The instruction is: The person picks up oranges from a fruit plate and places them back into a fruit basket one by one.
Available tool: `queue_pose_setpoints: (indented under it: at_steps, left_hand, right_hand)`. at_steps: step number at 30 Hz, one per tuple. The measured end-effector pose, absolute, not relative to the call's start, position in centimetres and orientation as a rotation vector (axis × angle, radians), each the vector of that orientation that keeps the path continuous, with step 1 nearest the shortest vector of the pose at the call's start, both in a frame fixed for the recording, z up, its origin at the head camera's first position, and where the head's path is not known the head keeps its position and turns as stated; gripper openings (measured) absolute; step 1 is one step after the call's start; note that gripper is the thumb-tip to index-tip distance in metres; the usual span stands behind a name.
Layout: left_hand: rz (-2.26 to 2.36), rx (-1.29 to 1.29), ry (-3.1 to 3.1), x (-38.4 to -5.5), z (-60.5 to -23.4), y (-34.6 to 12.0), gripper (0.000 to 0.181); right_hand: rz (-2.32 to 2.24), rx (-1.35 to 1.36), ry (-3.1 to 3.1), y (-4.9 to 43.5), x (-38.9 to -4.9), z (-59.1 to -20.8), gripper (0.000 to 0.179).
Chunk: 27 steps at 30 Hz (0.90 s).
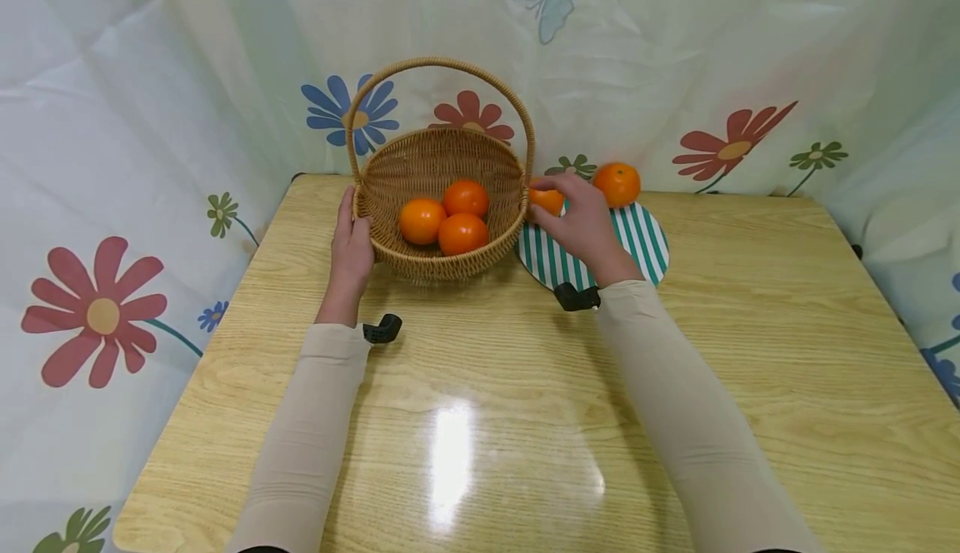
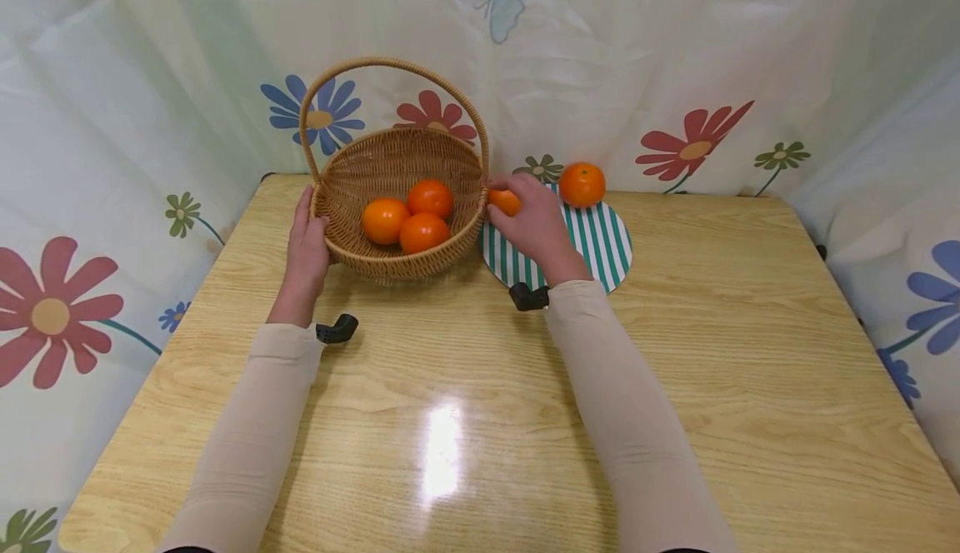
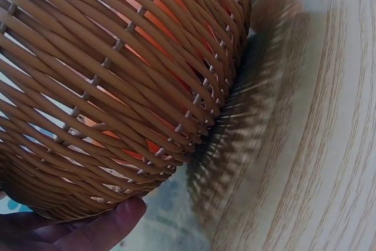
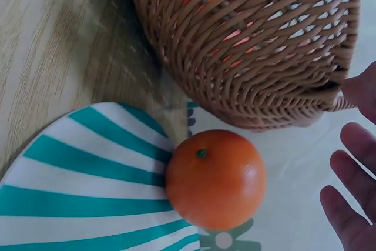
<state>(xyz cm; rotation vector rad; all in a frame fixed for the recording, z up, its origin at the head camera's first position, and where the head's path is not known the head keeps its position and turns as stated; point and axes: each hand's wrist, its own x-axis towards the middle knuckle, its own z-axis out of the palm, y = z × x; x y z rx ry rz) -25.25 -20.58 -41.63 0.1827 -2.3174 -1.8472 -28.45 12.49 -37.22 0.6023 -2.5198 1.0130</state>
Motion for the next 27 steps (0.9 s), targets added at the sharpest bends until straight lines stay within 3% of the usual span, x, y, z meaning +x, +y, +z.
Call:
queue_pose_setpoints:
  at_steps: [13, 27]
  left_hand:
    - [-1.844, 0.166, -2.32, -25.2, -41.5, -20.6, 0.056]
    - [-1.849, 0.172, -2.313, -25.2, -41.8, -20.7, 0.056]
  right_hand:
    - [0.996, 0.505, -2.644, 12.9, -29.5, -38.1, 0.033]
    - [0.834, 0.424, -2.871, 12.4, -31.7, -39.2, 0.061]
